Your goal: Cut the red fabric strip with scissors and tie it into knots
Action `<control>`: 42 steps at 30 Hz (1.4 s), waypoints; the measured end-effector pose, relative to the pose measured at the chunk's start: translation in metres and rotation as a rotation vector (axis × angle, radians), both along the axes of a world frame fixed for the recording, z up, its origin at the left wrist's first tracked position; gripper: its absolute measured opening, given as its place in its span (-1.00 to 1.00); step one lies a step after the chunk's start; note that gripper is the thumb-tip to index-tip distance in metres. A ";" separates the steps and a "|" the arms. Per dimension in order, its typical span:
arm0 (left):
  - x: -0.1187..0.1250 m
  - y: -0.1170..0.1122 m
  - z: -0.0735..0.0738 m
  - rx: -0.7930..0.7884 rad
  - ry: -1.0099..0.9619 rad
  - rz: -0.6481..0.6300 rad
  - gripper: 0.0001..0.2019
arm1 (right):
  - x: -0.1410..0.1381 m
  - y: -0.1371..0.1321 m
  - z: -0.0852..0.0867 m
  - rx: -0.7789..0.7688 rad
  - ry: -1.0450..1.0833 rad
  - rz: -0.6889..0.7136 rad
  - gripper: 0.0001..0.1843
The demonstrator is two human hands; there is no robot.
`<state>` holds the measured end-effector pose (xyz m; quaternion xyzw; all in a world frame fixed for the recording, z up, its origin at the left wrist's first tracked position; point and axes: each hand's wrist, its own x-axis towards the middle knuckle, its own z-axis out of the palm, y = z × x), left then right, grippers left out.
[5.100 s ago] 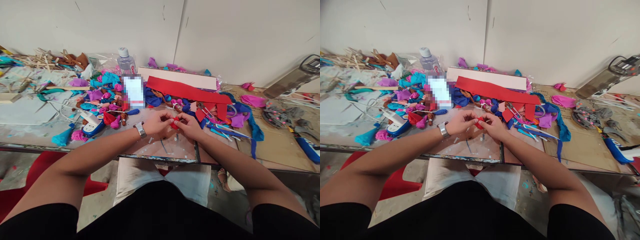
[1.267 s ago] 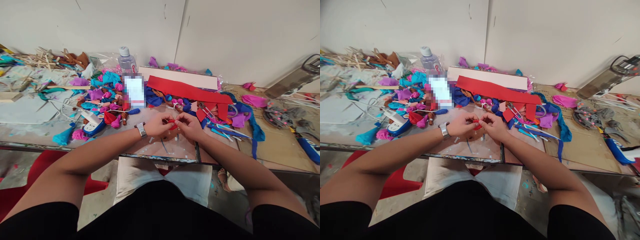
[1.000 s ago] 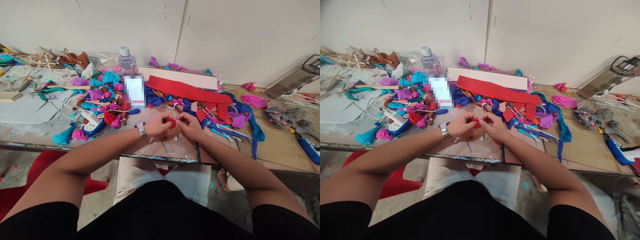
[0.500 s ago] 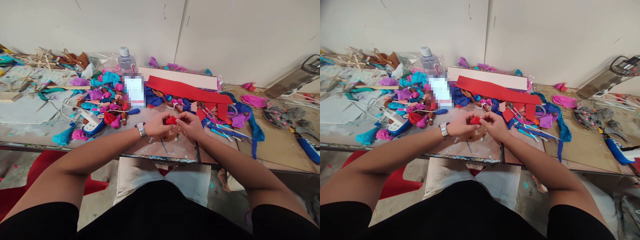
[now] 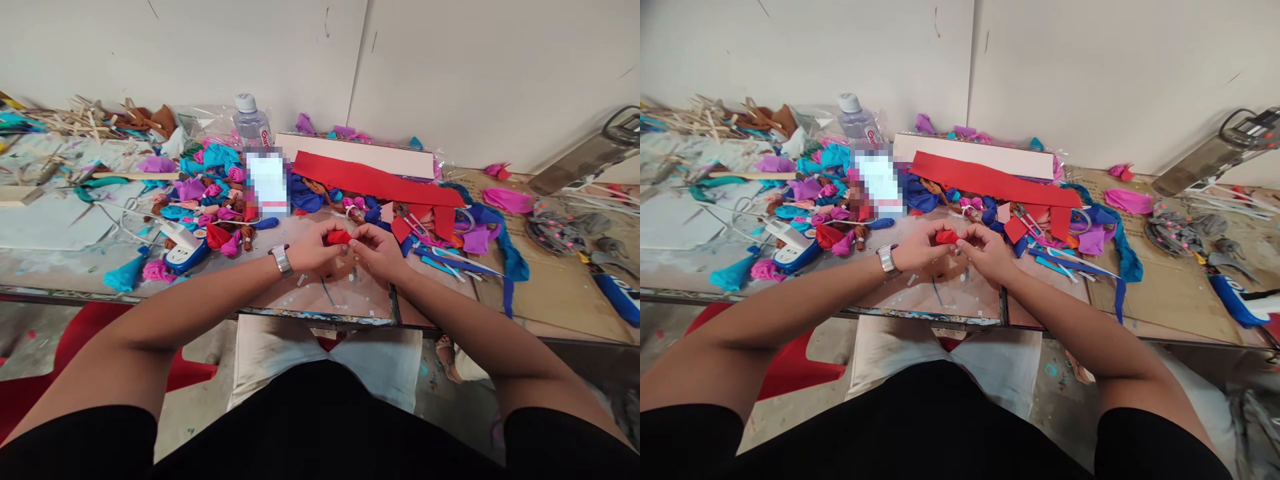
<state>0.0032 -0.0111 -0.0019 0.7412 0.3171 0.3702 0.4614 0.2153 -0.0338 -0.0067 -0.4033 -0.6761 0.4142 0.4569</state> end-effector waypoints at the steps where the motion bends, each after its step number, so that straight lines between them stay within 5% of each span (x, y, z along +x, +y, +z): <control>1: 0.000 0.000 0.000 0.012 0.022 0.005 -0.76 | 0.000 0.000 0.000 0.004 -0.004 0.002 -0.51; 16: -0.001 -0.006 0.005 0.021 0.187 -0.044 -0.81 | 0.003 -0.001 0.000 0.061 -0.096 -0.029 -0.65; 26: 0.001 -0.004 0.003 -0.014 0.150 -0.038 -0.76 | 0.005 -0.001 0.001 0.177 -0.235 -0.082 -0.80; 36: 0.003 -0.002 -0.003 -0.294 -0.062 -0.134 -0.72 | 0.005 -0.001 0.007 0.333 -0.270 -0.075 -0.81; 42: 0.003 -0.004 -0.001 -0.223 -0.024 -0.135 -0.79 | 0.007 -0.002 0.008 0.353 -0.267 -0.036 -0.80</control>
